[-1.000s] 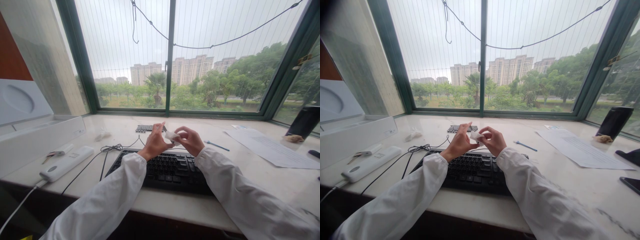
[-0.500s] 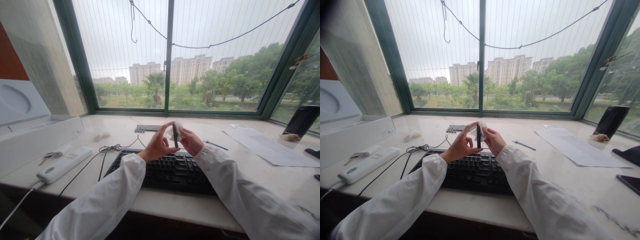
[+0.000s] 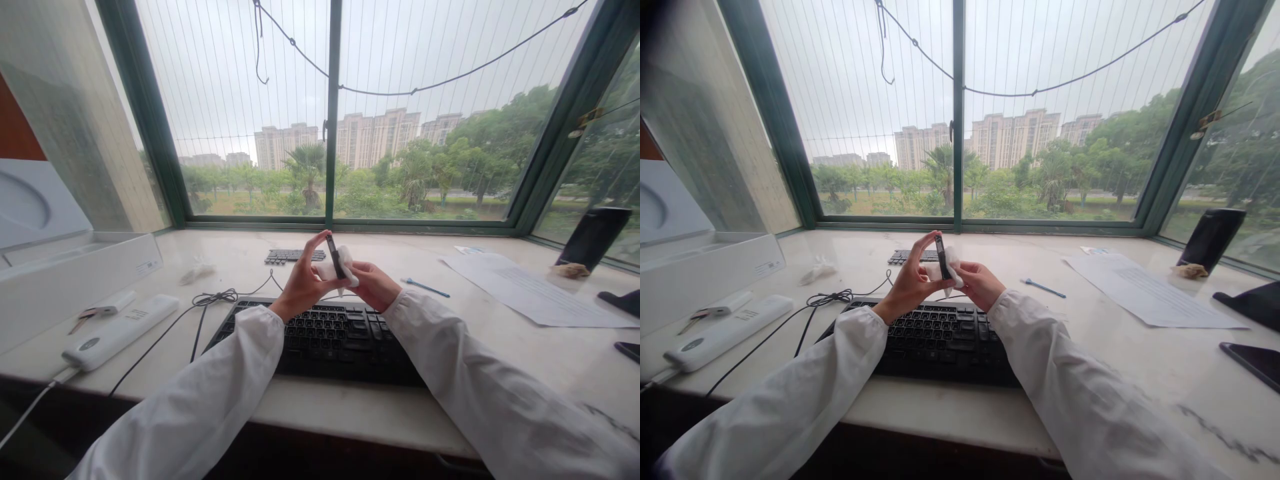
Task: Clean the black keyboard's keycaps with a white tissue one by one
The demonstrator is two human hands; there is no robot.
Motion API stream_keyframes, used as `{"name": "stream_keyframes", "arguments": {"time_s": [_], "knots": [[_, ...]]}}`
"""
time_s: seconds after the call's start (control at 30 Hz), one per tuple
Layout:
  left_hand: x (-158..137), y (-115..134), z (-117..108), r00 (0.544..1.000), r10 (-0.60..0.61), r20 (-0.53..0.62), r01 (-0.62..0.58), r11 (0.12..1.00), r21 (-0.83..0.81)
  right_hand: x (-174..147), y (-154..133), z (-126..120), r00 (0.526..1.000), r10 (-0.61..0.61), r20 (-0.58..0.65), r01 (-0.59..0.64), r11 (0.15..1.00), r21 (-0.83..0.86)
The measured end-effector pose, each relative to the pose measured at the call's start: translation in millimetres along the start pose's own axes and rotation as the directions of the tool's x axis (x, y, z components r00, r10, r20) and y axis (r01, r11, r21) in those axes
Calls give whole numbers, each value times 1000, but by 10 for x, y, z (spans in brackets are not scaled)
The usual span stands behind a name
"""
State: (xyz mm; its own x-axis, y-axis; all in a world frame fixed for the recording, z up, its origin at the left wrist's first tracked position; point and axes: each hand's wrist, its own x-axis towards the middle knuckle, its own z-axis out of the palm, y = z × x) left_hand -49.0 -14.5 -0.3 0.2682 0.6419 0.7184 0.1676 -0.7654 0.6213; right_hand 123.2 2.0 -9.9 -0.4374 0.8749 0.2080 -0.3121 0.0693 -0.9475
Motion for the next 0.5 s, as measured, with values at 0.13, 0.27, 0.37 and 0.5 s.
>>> {"name": "stream_keyframes", "arguments": {"time_s": [0.13, 0.27, 0.37, 0.5], "knots": [[16, -29, -24, 1000, 11, -5, -11, 1000, -15, -15, -37, -13, 997, 2, 77, 1, 999, -46], [5, -37, -9, 1000, 2, 24, -2, 1000, 3, -35, -97, -17, 997, -11, 80, 15, 999, -43], [-14, -39, 4, 999, -16, 28, 16, 1000, 21, -46, -107, 38, 999, -47, 9, 47, 999, -24], [-43, -45, 6, 998, -38, 54, 34, 997, 63, -52, -94, 77, 995, -76, -72, 72, 996, -58]]}}
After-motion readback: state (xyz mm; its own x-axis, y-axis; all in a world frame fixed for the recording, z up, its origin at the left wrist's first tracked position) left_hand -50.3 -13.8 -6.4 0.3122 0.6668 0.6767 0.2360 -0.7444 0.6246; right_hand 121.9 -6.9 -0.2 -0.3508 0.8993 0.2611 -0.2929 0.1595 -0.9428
